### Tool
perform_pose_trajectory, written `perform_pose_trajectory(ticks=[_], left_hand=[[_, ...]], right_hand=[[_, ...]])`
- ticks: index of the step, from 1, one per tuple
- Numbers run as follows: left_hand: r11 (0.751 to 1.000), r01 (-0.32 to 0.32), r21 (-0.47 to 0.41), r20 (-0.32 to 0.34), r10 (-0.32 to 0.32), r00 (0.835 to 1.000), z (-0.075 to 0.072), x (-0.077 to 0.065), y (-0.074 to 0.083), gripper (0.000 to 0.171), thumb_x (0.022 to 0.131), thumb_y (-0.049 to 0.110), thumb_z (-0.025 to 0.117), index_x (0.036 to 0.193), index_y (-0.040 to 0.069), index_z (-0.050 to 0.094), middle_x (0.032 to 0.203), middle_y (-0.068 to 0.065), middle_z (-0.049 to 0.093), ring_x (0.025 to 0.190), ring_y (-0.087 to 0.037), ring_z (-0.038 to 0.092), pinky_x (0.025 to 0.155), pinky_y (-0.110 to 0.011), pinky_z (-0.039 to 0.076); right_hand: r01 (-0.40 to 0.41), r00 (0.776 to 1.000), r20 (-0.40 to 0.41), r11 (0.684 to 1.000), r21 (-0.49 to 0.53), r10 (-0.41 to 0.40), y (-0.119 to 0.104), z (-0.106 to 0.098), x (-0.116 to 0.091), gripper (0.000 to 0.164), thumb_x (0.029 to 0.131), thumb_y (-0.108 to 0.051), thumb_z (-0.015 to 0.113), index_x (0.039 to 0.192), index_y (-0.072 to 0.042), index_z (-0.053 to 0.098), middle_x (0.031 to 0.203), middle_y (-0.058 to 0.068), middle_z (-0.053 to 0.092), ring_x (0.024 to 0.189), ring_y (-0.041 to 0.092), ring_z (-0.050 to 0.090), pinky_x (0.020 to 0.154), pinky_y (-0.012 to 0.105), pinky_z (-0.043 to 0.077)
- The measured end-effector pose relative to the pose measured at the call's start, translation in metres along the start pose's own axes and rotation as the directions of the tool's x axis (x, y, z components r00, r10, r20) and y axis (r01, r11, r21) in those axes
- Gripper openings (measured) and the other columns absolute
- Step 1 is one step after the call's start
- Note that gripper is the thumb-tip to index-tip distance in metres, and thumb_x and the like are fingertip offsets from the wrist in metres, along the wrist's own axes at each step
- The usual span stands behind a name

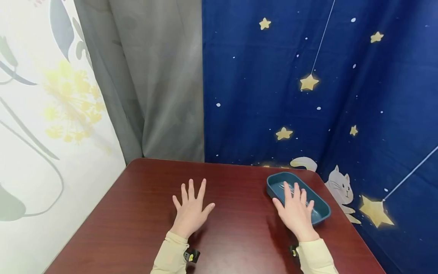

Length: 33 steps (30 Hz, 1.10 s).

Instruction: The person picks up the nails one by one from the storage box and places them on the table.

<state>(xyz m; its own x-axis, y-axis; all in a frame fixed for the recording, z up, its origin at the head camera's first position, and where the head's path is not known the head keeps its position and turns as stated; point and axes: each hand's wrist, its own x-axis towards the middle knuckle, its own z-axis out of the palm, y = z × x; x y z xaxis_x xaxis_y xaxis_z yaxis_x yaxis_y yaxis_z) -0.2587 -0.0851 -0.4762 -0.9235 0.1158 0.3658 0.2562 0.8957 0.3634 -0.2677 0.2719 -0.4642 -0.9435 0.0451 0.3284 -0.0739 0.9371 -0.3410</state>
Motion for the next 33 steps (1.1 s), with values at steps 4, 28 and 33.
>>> perform_pose_trajectory(ticks=[4, 28, 33], left_hand=[[0.999, -0.028, 0.029, -0.005, 0.028, 1.0, -0.003, 0.002, 0.0, 0.086, 0.096, 0.055, 0.061, 0.163, 0.023, 0.019, 0.165, -0.024, 0.011, 0.149, -0.051, 0.005, 0.104, -0.079, 0.01], [0.982, -0.185, 0.04, 0.149, 0.177, 0.973, -0.007, 0.007, 0.001, 0.086, 0.096, 0.061, 0.056, 0.163, 0.028, 0.015, 0.166, -0.02, 0.013, 0.15, -0.045, 0.01, 0.107, -0.076, 0.015], [0.981, -0.192, 0.029, 0.17, 0.184, 0.968, -0.007, 0.009, 0.0, 0.087, 0.096, 0.061, 0.056, 0.164, 0.028, 0.013, 0.166, -0.019, 0.011, 0.151, -0.044, 0.009, 0.107, -0.076, 0.015]], right_hand=[[-0.04, 0.999, 0.008, 0.998, -0.038, 0.04, 0.017, -0.006, 0.0, 0.082, 0.098, -0.054, 0.055, 0.158, -0.005, 0.027, 0.158, 0.036, 0.014, 0.139, 0.061, 0.013, 0.097, 0.084, 0.005], [-0.291, 0.923, 0.216, 0.945, -0.148, 0.318, 0.063, -0.01, -0.018, 0.118, 0.093, -0.077, 0.036, 0.148, 0.023, 0.004, 0.145, 0.054, -0.015, 0.131, 0.075, -0.005, 0.106, 0.077, 0.004], [-0.278, 0.923, 0.24, 0.952, -0.128, 0.301, 0.062, -0.012, -0.019, 0.118, 0.095, -0.075, 0.033, 0.144, 0.028, 0.003, 0.143, 0.055, -0.016, 0.133, 0.072, -0.009, 0.109, 0.074, 0.003]])
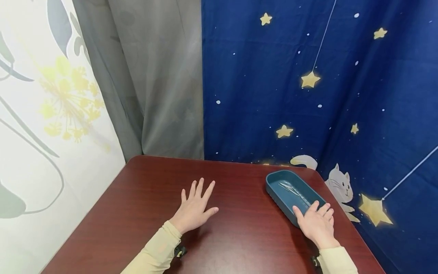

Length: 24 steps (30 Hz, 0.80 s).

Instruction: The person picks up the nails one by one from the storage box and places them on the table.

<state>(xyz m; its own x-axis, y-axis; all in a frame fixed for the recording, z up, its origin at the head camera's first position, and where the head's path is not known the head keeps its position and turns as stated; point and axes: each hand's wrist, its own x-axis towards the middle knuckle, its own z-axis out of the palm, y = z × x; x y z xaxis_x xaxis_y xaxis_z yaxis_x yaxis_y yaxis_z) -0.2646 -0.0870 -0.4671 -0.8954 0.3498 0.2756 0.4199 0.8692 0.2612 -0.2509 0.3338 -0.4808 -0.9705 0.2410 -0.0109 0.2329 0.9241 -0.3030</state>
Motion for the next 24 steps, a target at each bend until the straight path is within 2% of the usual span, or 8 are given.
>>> perform_pose_trajectory(ticks=[4, 8, 18, 24], left_hand=[[1.0, -0.008, 0.008, 0.007, 0.008, 1.0, 0.0, 0.002, -0.001, 0.087, 0.096, 0.062, 0.055, 0.164, 0.029, 0.012, 0.166, -0.019, 0.011, 0.151, -0.044, 0.01, 0.107, -0.075, 0.015], [1.0, -0.013, 0.01, 0.016, 0.013, 1.0, 0.001, 0.004, -0.001, 0.088, 0.096, 0.063, 0.054, 0.164, 0.03, 0.01, 0.167, -0.018, 0.01, 0.151, -0.044, 0.009, 0.108, -0.075, 0.015], [1.0, -0.016, -0.006, 0.036, 0.016, 0.999, 0.003, 0.007, -0.001, 0.092, 0.096, 0.063, 0.054, 0.164, 0.017, 0.012, 0.167, -0.018, 0.008, 0.152, -0.042, 0.005, 0.109, -0.074, 0.014], [0.998, -0.06, 0.004, 0.013, 0.06, 0.998, 0.003, 0.012, -0.003, 0.092, 0.096, 0.063, 0.053, 0.163, 0.012, 0.014, 0.166, -0.02, 0.008, 0.152, -0.04, 0.0, 0.112, -0.067, 0.019]], right_hand=[[0.036, 0.999, 0.035, 0.999, 0.026, -0.037, 0.003, -0.002, 0.0, 0.117, 0.096, -0.074, 0.03, 0.143, 0.029, 0.002, 0.145, 0.054, -0.016, 0.134, 0.071, -0.013, 0.109, 0.073, 0.002], [0.078, 0.996, 0.037, 0.997, 0.026, -0.079, 0.006, 0.0, 0.003, 0.116, 0.097, -0.074, 0.031, 0.144, 0.029, 0.003, 0.146, 0.053, -0.015, 0.135, 0.069, -0.012, 0.108, 0.073, 0.004], [0.164, 0.986, 0.007, 0.986, 0.032, -0.165, 0.009, 0.007, 0.011, 0.114, 0.097, -0.073, 0.035, 0.146, 0.026, 0.008, 0.149, 0.05, -0.012, 0.137, 0.067, -0.01, 0.109, 0.073, 0.009], [0.224, 0.974, -0.044, 0.974, 0.013, -0.224, 0.01, 0.01, 0.015, 0.11, 0.098, -0.07, 0.038, 0.146, 0.026, 0.013, 0.151, 0.049, -0.001, 0.138, 0.066, -0.002, 0.108, 0.072, 0.015]])
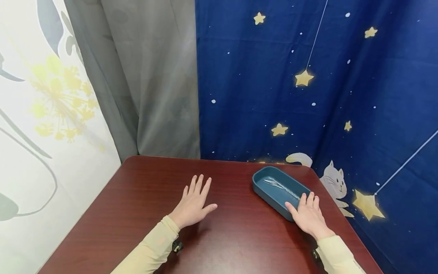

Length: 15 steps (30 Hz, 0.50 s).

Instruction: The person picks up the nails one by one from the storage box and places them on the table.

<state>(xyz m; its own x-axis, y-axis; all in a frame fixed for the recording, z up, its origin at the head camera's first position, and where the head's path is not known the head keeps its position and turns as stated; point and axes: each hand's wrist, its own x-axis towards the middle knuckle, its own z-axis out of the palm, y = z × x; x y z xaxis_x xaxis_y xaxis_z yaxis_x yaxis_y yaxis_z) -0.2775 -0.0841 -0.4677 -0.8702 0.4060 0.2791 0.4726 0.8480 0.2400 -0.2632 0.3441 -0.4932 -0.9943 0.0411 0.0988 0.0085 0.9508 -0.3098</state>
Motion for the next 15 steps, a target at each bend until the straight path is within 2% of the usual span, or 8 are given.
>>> perform_pose_trajectory(ticks=[9, 15], left_hand=[[0.999, -0.034, -0.009, 0.037, 0.034, 0.999, 0.005, 0.007, -0.006, 0.093, 0.097, 0.067, 0.047, 0.163, 0.013, 0.009, 0.167, -0.019, 0.001, 0.152, -0.037, -0.006, 0.116, -0.061, 0.016], [0.998, -0.058, -0.015, 0.026, 0.058, 0.998, 0.009, 0.019, -0.01, 0.094, 0.097, 0.07, 0.043, 0.163, 0.012, 0.01, 0.167, -0.019, 0.001, 0.152, -0.038, -0.006, 0.117, -0.06, 0.015]], right_hand=[[0.053, 0.999, 0.005, 0.999, -0.004, -0.053, 0.003, 0.007, 0.005, 0.109, 0.097, -0.072, 0.038, 0.149, 0.022, 0.017, 0.156, 0.043, 0.005, 0.141, 0.061, 0.004, 0.107, 0.072, 0.021], [0.108, 0.994, -0.004, 0.994, -0.008, -0.108, 0.002, 0.007, 0.013, 0.106, 0.097, -0.071, 0.039, 0.151, 0.019, 0.017, 0.158, 0.04, 0.006, 0.143, 0.06, 0.005, 0.108, 0.071, 0.022]])
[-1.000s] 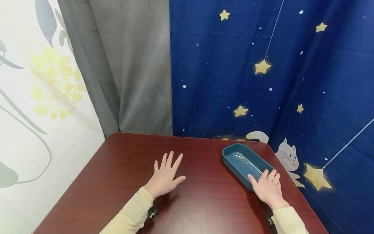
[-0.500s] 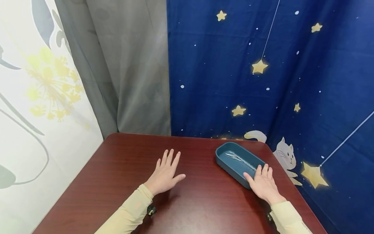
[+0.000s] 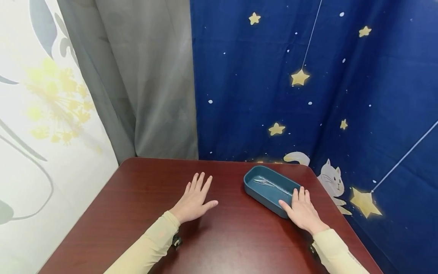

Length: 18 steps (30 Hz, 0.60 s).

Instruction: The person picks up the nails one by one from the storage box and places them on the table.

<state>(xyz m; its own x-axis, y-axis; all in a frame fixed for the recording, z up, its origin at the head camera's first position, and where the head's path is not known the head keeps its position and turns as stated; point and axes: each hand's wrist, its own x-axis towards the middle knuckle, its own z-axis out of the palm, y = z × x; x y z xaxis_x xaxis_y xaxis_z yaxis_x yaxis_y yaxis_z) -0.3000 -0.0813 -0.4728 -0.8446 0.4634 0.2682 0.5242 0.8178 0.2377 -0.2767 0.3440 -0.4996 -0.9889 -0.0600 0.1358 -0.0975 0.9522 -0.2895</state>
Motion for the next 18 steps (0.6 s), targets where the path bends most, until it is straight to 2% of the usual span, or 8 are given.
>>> perform_pose_trajectory(ticks=[9, 18], left_hand=[[0.998, -0.039, -0.039, -0.026, 0.038, 0.999, 0.006, 0.019, -0.003, 0.093, 0.097, 0.068, 0.046, 0.162, 0.008, 0.017, 0.165, -0.023, 0.009, 0.152, -0.042, 0.001, 0.115, -0.063, 0.017], [0.998, -0.029, -0.056, 0.021, 0.03, 0.999, 0.017, 0.035, -0.01, 0.094, 0.097, 0.068, 0.045, 0.162, 0.009, 0.013, 0.166, -0.021, 0.004, 0.152, -0.038, -0.004, 0.117, -0.06, 0.013]], right_hand=[[0.049, 0.999, 0.005, 0.999, -0.016, -0.049, -0.001, 0.003, 0.01, 0.105, 0.097, -0.071, 0.038, 0.152, 0.017, 0.019, 0.159, 0.038, 0.007, 0.144, 0.057, 0.007, 0.109, 0.068, 0.026], [0.109, 0.993, 0.044, 0.994, -0.009, -0.109, -0.008, 0.005, 0.022, 0.103, 0.097, -0.071, 0.039, 0.154, 0.012, 0.02, 0.163, 0.031, 0.007, 0.148, 0.052, 0.004, 0.112, 0.065, 0.022]])
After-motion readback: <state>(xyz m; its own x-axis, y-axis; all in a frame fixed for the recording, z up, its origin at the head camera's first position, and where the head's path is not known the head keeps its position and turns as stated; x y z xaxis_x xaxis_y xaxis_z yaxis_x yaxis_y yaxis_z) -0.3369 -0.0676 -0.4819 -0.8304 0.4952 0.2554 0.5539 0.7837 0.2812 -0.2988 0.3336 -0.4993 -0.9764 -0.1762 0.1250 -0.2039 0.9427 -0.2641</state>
